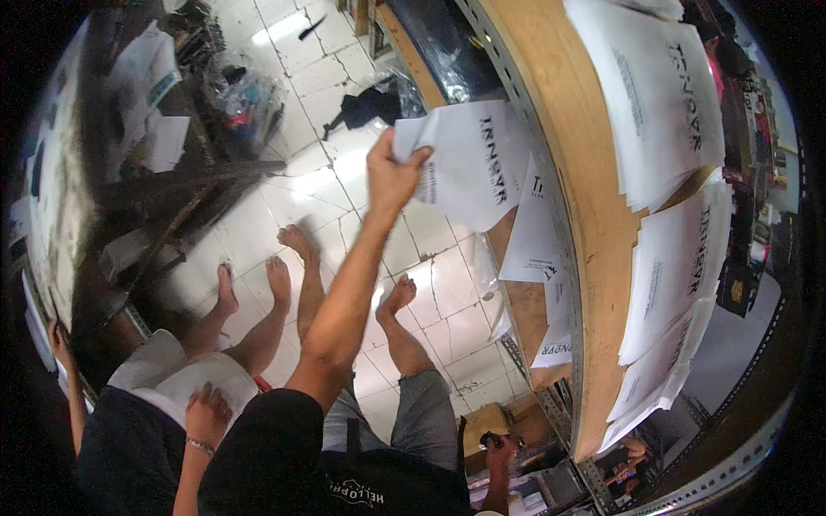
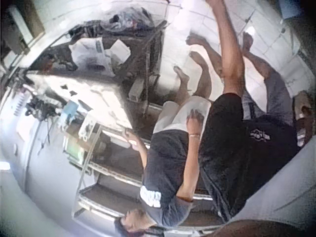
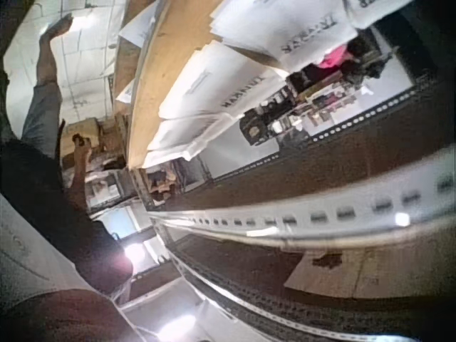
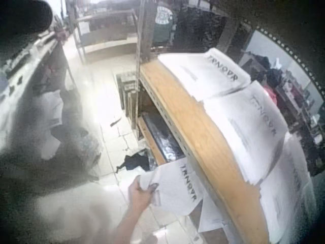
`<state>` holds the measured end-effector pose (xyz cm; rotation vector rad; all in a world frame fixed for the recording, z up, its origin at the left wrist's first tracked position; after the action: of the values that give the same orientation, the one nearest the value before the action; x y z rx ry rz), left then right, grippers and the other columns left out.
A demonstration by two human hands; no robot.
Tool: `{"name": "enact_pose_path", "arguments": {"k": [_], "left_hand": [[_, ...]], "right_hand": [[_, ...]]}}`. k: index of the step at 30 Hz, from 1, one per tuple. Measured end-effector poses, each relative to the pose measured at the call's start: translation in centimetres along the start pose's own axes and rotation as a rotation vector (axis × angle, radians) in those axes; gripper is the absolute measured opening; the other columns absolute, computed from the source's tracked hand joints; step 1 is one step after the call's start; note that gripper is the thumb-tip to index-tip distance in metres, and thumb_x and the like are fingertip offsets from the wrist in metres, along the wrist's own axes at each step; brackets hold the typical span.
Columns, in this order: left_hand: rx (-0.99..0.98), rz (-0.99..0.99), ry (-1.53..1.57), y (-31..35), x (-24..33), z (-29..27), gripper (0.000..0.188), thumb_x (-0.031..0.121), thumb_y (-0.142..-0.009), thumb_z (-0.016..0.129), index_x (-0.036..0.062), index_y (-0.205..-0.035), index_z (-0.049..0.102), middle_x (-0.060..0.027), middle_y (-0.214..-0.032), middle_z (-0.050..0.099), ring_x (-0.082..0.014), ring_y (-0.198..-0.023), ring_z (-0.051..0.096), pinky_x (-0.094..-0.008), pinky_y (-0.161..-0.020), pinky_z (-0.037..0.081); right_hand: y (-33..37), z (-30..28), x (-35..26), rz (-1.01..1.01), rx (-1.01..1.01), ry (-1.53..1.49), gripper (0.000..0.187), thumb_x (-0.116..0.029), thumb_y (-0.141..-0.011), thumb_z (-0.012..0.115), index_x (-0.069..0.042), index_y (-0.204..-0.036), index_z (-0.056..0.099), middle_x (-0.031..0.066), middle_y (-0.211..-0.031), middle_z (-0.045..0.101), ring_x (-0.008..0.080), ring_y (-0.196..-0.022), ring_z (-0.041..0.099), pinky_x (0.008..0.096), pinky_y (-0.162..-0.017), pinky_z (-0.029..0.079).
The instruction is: The person cleans a large white sheet on a table using a spray bottle and a dark cloth. They repeatedly spray the surface and wipe it down while another person stands nearby. The person also briefly handles a smaller dark cloth and a white sheet from a shelf.
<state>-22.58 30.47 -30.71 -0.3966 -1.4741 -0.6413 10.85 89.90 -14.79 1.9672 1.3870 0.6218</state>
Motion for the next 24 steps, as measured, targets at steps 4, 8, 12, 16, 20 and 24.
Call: {"name": "enact_pose_path", "arguments": {"k": [4, 8, 12, 16, 20, 24], "left_hand": [[-0.144, -0.127, -0.2, -2.6, 12.4, -10.3, 0.037, 0.0, -0.083, 0.078, -0.0019, -0.118, 0.067, -0.0106, -0.103, 0.074, -0.0152, -0.093, 0.069, -0.0305, -0.087, 0.054], [-0.192, -0.102, -0.243, -3.3, 25.4, -20.7, 0.035, 0.003, -0.086, 0.077, -0.0027, -0.119, 0.068, -0.0075, -0.102, 0.075, -0.0134, -0.088, 0.069, -0.0309, -0.082, 0.055], [-0.109, -0.009, -0.354, -3.3, 38.0, -28.8, 0.03, 0.007, -0.086, 0.078, -0.0016, -0.114, 0.071, -0.0058, -0.096, 0.075, -0.0127, -0.084, 0.068, -0.0298, -0.08, 0.054], [0.061, 0.084, -0.289, -4.2, 45.3, -38.7, 0.028, 0.01, -0.085, 0.081, -0.0009, -0.11, 0.073, -0.0057, -0.096, 0.076, -0.0107, -0.083, 0.068, -0.0287, -0.077, 0.055], [0.306, 0.051, -0.336, -7.4, 46.8, -51.3, 0.027, 0.009, -0.082, 0.082, -0.0017, -0.106, 0.074, -0.0075, -0.091, 0.077, -0.0128, -0.075, 0.07, -0.029, -0.074, 0.056], [0.525, -0.082, -0.406, -8.6, 44.6, -63.4, 0.031, 0.009, -0.08, 0.083, -0.0028, -0.107, 0.075, -0.0092, -0.09, 0.077, -0.015, -0.073, 0.07, -0.0306, -0.071, 0.056]], "right_hand": [[-1.0, -0.3, -2.5, 0.036, 0.174, 0.136, 0.029, -0.015, -0.08, 0.082, 0.003, -0.101, 0.073, 0.0201, -0.097, 0.072, 0.0357, -0.089, 0.07, 0.0479, -0.082, 0.056], [-3.5, -2.5, -6.4, -0.182, 0.13, 0.067, 0.033, -0.016, -0.078, 0.083, 0.002, -0.104, 0.073, 0.0187, -0.099, 0.071, 0.0368, -0.089, 0.069, 0.0491, -0.082, 0.055], [-6.3, -1.7, -10.7, -0.223, 0.244, -0.164, 0.019, -0.005, -0.074, 0.077, 0.004, -0.09, 0.074, 0.018, -0.088, 0.072, 0.0291, -0.082, 0.07, 0.0416, -0.079, 0.056], [-8.6, -3.3, -17.6, -0.407, 0.174, -0.25, 0.021, -0.01, -0.07, 0.079, 0.005, -0.084, 0.072, 0.0161, -0.082, 0.071, 0.0277, -0.073, 0.068, 0.0407, -0.075, 0.055], [-9.1, -4.6, -25.1, -0.459, 0.252, -0.251, 0.013, -0.005, -0.07, 0.072, 0.004, -0.08, 0.075, 0.0137, -0.072, 0.072, 0.0244, -0.064, 0.067, 0.0392, -0.067, 0.055], [-8.2, -5.9, -33.0, -0.502, 0.137, -0.37, 0.017, -0.004, -0.072, 0.072, 0.004, -0.086, 0.077, 0.0114, -0.074, 0.074, 0.0209, -0.068, 0.069, 0.0351, -0.068, 0.056]]}}
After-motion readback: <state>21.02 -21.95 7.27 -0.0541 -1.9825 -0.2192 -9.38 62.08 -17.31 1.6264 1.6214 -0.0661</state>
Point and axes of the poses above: each hand's wrist, its own y-axis away from the middle knuckle, its own z-axis out of the palm, x = y × z, the point moved 1 cm from there along -y, towards the middle knuckle
